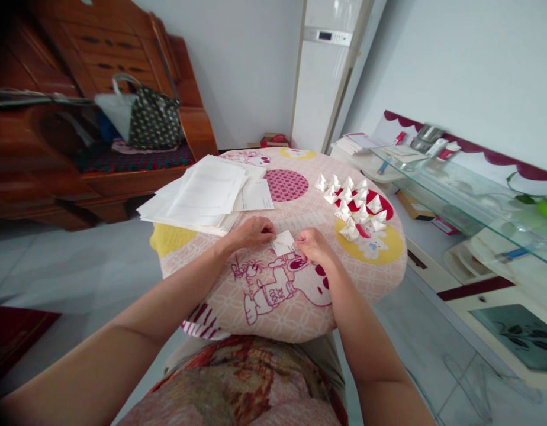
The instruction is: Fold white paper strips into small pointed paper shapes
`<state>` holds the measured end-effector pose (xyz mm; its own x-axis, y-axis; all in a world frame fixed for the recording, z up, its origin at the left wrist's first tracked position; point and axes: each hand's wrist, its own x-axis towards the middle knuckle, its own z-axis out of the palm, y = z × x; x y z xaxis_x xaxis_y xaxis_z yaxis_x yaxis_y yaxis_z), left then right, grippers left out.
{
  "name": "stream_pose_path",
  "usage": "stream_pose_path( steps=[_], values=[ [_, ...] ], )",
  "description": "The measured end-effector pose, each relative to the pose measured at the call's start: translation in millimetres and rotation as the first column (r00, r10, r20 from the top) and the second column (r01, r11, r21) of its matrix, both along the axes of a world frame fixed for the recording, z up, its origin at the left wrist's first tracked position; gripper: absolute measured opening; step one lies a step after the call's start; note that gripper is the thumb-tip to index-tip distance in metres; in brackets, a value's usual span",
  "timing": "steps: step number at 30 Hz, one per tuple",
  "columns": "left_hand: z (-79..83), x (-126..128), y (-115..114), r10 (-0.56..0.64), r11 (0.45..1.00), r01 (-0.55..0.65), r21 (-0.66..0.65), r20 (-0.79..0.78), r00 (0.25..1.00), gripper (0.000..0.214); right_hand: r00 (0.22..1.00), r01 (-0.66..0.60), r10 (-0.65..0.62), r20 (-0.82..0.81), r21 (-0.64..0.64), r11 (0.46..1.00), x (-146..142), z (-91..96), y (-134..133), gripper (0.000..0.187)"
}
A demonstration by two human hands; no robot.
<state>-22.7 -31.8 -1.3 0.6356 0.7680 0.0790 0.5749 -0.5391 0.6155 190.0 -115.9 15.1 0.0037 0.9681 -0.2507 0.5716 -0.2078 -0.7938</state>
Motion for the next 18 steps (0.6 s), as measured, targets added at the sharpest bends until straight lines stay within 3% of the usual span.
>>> stream_pose_path(
  steps=[9,18],
  values=[
    [8.0,7.5,-6.0,0.085,0.995,-0.07,0.076,-0.219,0.972,0.018,0.997,0.05,-0.047,0.068,-0.043,0.998,-5.8,0.6,7.5,0.04],
    [11.2,7.3,-5.5,0.082,0.993,-0.057,0.102,-0.258,0.963,0.019,0.985,0.056,-0.052,0.167,-0.018,0.998,-3.8,-11.0,13.7,0.04]
  ],
)
